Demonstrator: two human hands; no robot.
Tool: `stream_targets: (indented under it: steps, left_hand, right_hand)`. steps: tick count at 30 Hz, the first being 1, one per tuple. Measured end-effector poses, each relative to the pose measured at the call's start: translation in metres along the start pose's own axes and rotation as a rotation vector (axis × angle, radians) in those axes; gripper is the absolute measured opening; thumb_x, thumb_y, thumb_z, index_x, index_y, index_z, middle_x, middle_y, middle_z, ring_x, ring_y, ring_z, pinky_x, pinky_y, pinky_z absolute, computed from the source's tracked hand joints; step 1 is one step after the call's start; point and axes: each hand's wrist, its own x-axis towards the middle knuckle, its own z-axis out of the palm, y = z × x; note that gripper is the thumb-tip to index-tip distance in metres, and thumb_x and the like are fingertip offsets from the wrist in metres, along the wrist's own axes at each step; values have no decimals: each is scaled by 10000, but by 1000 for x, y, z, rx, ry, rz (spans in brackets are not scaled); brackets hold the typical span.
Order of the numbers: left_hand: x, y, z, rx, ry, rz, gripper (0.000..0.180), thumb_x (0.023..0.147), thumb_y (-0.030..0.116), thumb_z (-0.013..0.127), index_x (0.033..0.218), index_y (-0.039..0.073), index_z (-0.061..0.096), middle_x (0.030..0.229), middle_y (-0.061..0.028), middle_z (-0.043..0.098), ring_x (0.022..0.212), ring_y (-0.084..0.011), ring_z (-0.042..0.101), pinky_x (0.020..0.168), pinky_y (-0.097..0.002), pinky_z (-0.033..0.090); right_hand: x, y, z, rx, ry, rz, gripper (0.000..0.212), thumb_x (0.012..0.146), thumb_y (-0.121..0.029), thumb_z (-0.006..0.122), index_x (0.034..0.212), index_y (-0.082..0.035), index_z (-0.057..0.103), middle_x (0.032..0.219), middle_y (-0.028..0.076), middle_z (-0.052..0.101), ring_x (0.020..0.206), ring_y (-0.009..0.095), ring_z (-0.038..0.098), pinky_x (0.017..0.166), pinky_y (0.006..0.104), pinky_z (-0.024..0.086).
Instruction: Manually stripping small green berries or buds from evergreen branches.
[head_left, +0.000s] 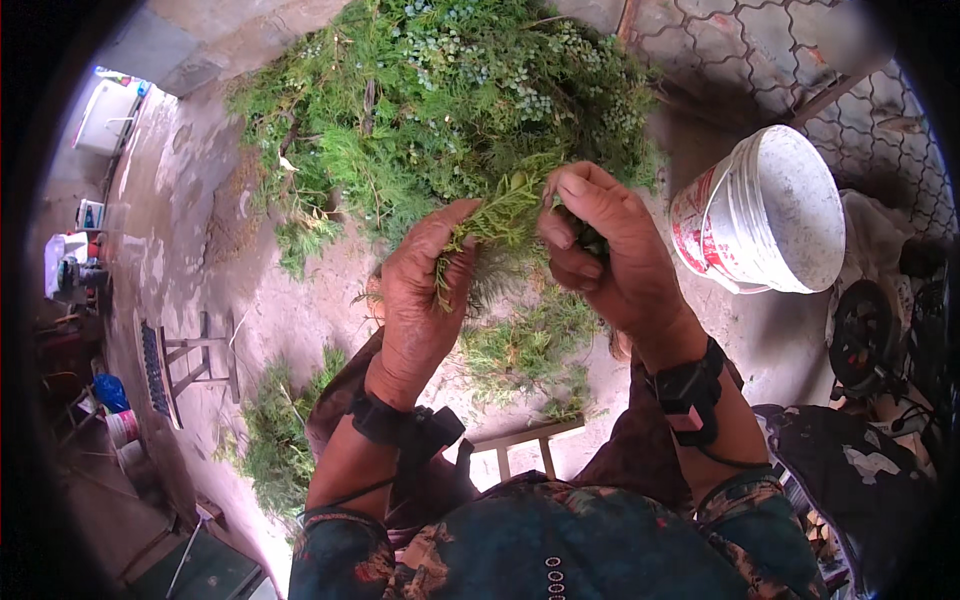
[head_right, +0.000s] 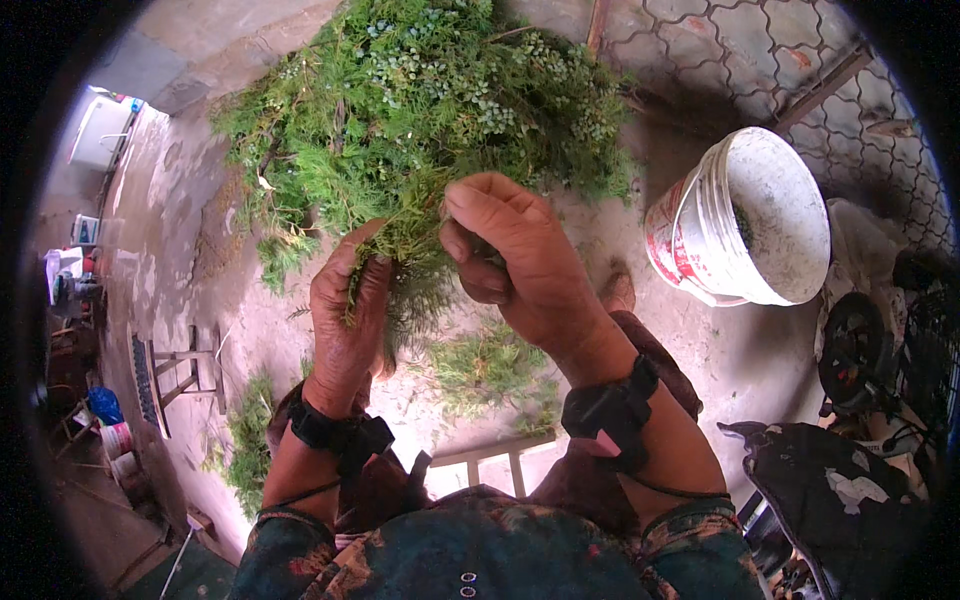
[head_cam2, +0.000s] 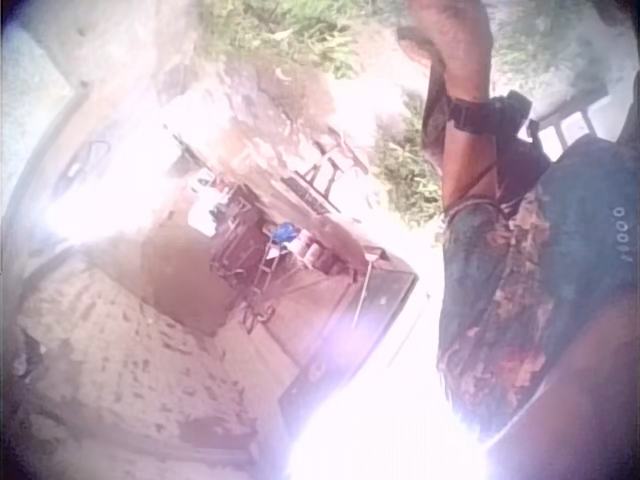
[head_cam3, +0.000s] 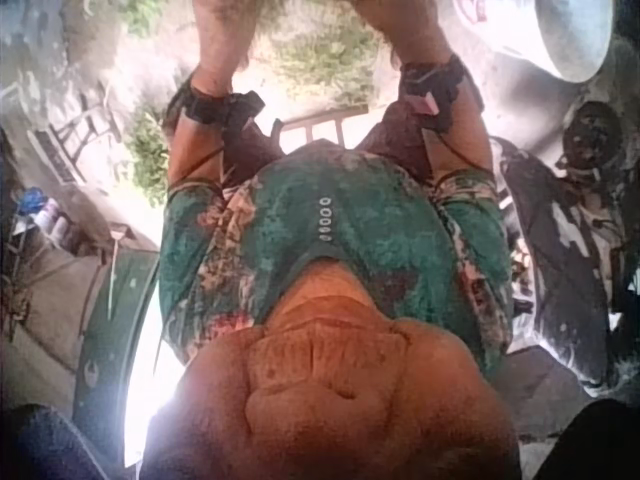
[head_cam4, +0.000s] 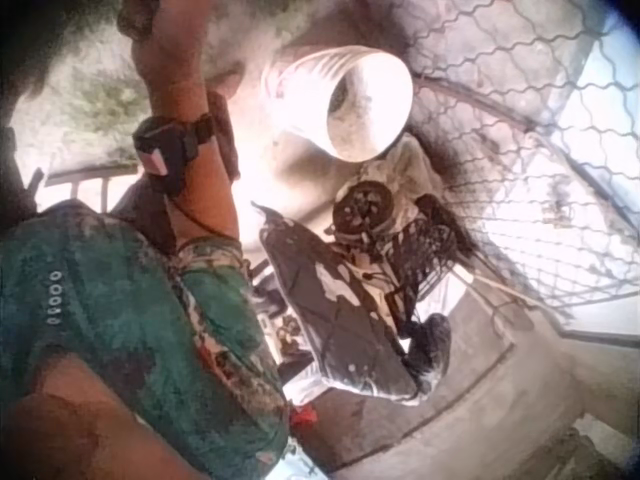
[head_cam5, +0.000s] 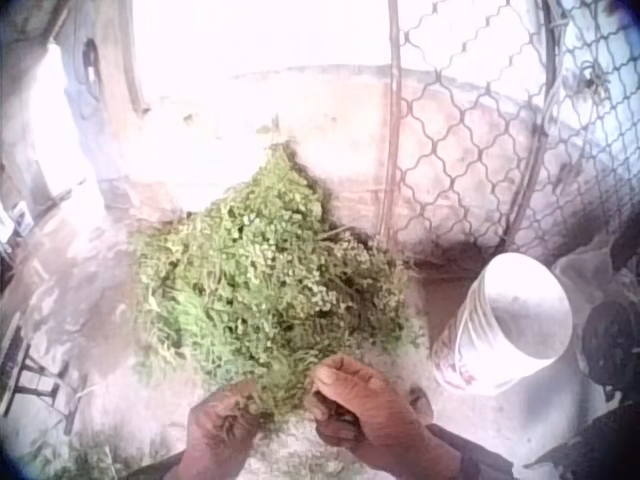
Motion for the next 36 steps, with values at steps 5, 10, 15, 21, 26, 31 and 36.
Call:
stream_targets:
  steps: [5, 10, 15, 21, 26, 31, 36]
  left_hand:
    - [-1, -3, 1, 53, 33, 114, 360, 776, -80, 548, 1113, 45, 569, 1042, -156, 621, 994, -299, 598, 854, -334, 464]
    - [-1, -3, 0, 159, -2, 167, 379, 742, -81, 551, 1093, 57, 590, 966, -145, 636, 920, -296, 615, 817, -336, 479]
    - [-1, -2, -4, 387, -13, 203, 424, 673, -51, 576, 1070, 95, 610, 728, -80, 578, 663, -265, 568, 611, -352, 443]
    - [2, 0, -3, 424, -28, 241, 396, 688, -21, 586, 1059, 114, 618, 694, -63, 553, 625, -251, 545, 576, -347, 405]
    - [3, 4, -5, 436, -48, 224, 441, 660, -48, 574, 1069, 113, 613, 700, -62, 548, 640, -252, 543, 584, -349, 405]
    - [1, 4, -6, 512, -34, 219, 528, 600, -92, 554, 1083, 115, 608, 702, -61, 534, 645, -257, 540, 591, -354, 411]
    - [3, 6, -2, 545, -52, 189, 612, 585, -100, 553, 1147, 140, 584, 704, -55, 531, 639, -256, 537, 594, -354, 423]
  right_hand:
    - [-3, -9, 0, 60, -17, -76, 196, 945, -272, 404, 933, -95, 489, 679, 12, 466, 410, 44, 293, 373, 194, 242]
    - [-3, -9, -6, -6, 6, -88, 179, 942, -258, 446, 873, -95, 472, 672, -3, 459, 413, 31, 285, 372, 185, 238]
    - [-5, -6, -2, -326, 51, -112, 168, 888, -165, 561, 1018, -59, 557, 691, -31, 475, 456, 8, 309, 399, 175, 252]
    - [3, 5, -11, -840, -8, -369, 264, 822, -142, 609, 1044, 0, 594, 722, -9, 550, 668, 45, 464, 580, 202, 391]
    - [-1, -1, -5, -701, -17, -269, 228, 813, -148, 630, 980, 1, 586, 750, -5, 542, 694, 49, 470, 598, 213, 401]
    - [-5, -1, 0, -596, -51, -181, 218, 809, -146, 641, 968, -12, 574, 741, -12, 538, 691, 55, 474, 603, 218, 407]
    - [-3, 4, -4, -737, -9, -339, 201, 825, -115, 631, 995, -39, 556, 702, -31, 508, 592, 28, 438, 501, 188, 352]
